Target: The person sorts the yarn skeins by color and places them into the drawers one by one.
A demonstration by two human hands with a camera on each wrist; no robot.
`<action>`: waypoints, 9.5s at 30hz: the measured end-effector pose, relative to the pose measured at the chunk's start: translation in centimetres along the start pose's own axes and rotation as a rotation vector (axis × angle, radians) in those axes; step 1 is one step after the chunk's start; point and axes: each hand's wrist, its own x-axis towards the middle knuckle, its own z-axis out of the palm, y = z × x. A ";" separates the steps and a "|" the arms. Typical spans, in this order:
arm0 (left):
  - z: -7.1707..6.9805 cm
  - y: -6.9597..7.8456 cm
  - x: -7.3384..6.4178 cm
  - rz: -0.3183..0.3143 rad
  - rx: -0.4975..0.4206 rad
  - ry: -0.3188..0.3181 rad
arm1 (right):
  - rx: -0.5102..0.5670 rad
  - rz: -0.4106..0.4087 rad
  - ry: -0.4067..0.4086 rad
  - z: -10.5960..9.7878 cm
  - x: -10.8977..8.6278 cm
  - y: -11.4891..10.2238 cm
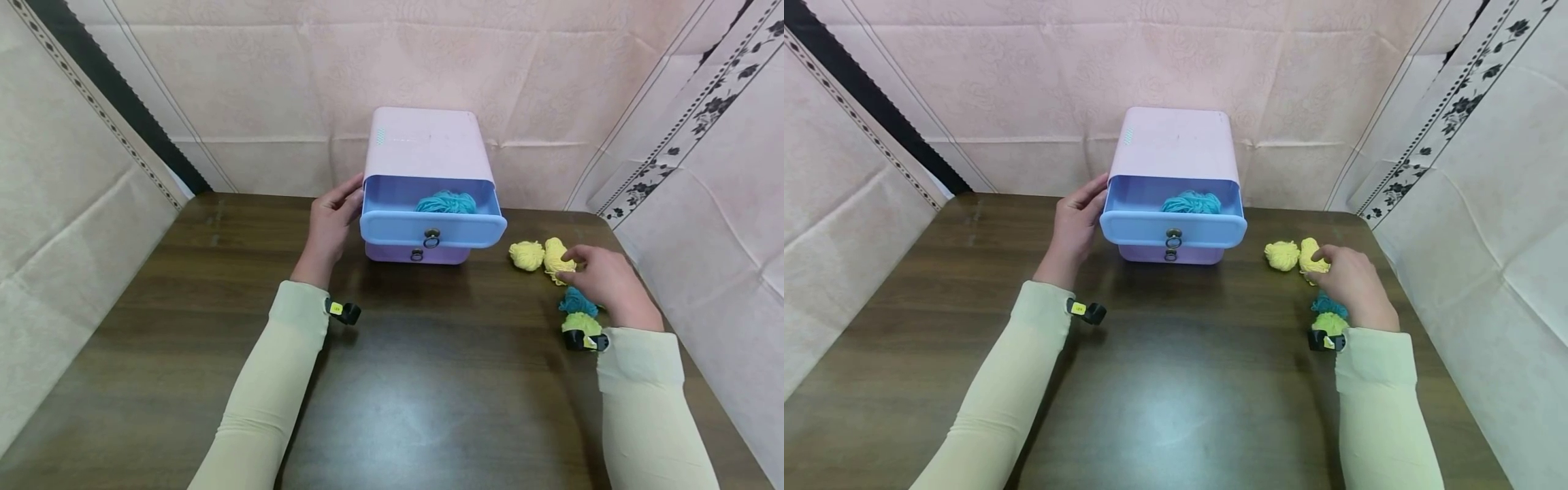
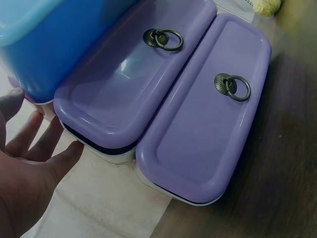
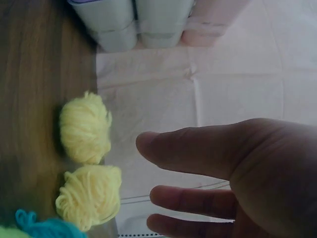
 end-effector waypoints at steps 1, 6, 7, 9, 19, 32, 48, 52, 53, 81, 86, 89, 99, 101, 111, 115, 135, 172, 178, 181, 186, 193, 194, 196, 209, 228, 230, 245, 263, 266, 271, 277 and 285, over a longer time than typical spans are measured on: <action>0.0 0.0 0.0 0.002 -0.002 -0.001 | -0.004 0.007 -0.012 0.0 0.0 0.2; -0.2 0.0 0.0 -0.002 0.005 -0.003 | 0.000 0.040 -0.059 0.4 0.0 1.0; -0.2 0.0 0.0 -0.005 0.009 -0.004 | 0.000 0.045 -0.066 0.5 0.1 1.2; -0.2 0.0 0.0 -0.012 0.014 -0.003 | 0.001 0.059 -0.078 0.8 0.1 1.6; 0.0 0.4 -0.4 -0.021 0.017 -0.015 | -0.016 0.121 -0.076 2.0 0.1 3.0; -0.1 0.3 -0.2 -0.005 0.002 -0.011 | 0.027 0.112 -0.144 3.0 0.1 3.3; -0.1 0.1 -0.2 -0.004 0.008 -0.009 | 0.019 0.057 -0.060 3.6 0.5 2.3; 0.0 0.1 -0.2 -0.001 0.000 -0.008 | 0.030 0.060 -0.040 3.4 0.4 1.8; 0.0 0.1 -0.2 -0.002 -0.002 -0.006 | 0.035 0.061 -0.036 3.3 0.3 1.7; 0.4 1.7 -1.1 -0.038 0.026 -0.012 | 0.141 -0.085 0.318 0.5 -1.4 -4.2; 0.4 2.1 -1.3 -0.049 0.034 -0.008 | 0.175 -0.102 0.362 0.2 -1.7 -5.2; 0.4 2.2 -1.4 -0.047 0.029 -0.010 | 0.182 -0.108 0.395 0.0 -2.0 -5.7; 0.5 2.1 -1.4 -0.028 0.018 -0.017 | 0.216 -0.168 0.531 -0.5 -2.2 -7.1; 0.4 2.1 -1.4 -0.025 0.018 -0.018 | 0.222 -0.191 0.571 -0.7 -2.1 -7.5; 0.4 2.0 -1.4 -0.031 0.030 -0.014 | 0.276 -0.300 0.756 -1.3 -1.9 -9.1; 0.5 2.0 -1.4 -0.034 0.031 -0.012 | 0.302 -0.342 0.821 -1.4 -1.6 -9.7; 0.4 1.6 -1.2 -0.030 0.037 -0.010 | 0.427 -0.427 0.876 -2.4 -0.7 -13.2; 0.2 0.0 0.0 0.011 -0.051 0.009 | 0.396 -0.532 0.706 -1.5 1.4 -18.7; 0.2 0.0 0.0 0.013 -0.038 0.010 | 0.399 -0.549 0.664 -1.5 1.6 -19.7; 0.1 0.1 0.0 0.012 -0.033 0.009 | 0.383 -0.557 0.643 -1.5 1.6 -20.1; 0.1 0.2 0.0 0.017 -0.039 0.010 | 0.343 -0.572 0.632 -1.6 1.6 -20.7; 0.2 0.4 0.0 0.003 -0.046 0.017 | 0.301 -0.552 0.551 -2.0 1.4 -21.6; 0.2 0.4 0.0 0.003 -0.043 0.017 | 0.291 -0.546 0.533 -2.0 1.4 -21.7; 0.2 0.4 0.0 0.004 -0.033 0.017 | 0.266 -0.537 0.505 -2.1 1.4 -22.0; 0.2 0.5 0.1 -0.022 0.014 0.004 | 0.174 -0.575 0.358 -2.2 2.0 -23.5; 0.1 1.1 0.0 -0.055 0.054 -0.040 | 0.159 -0.594 0.357 -1.7 1.0 -23.4; 0.0 0.9 -0.1 -0.053 0.066 -0.043 | 0.161 -0.596 0.375 -1.5 0.7 -23.2; 0.0 0.8 -0.2 -0.042 0.088 -0.044 | 0.197 -0.743 0.659 0.3 -1.5 -21.3; 0.1 0.6 0.0 -0.021 0.089 -0.042 | 0.138 -0.806 0.788 1.7 -1.2 -19.7; 0.1 0.7 -0.1 -0.027 0.086 -0.043 | 0.142 -0.799 0.819 1.9 -1.0 -19.6; 0.1 0.9 -0.2 -0.037 0.094 -0.043 | 0.135 -0.782 0.843 2.1 -0.7 -19.7; 0.1 0.8 -0.1 -0.026 0.092 -0.045 | 0.109 -0.768 0.835 1.9 -0.5 -19.9; 0.1 0.7 -0.2 -0.017 0.109 -0.043 | 0.065 -0.758 0.815 1.3 -0.2 -20.1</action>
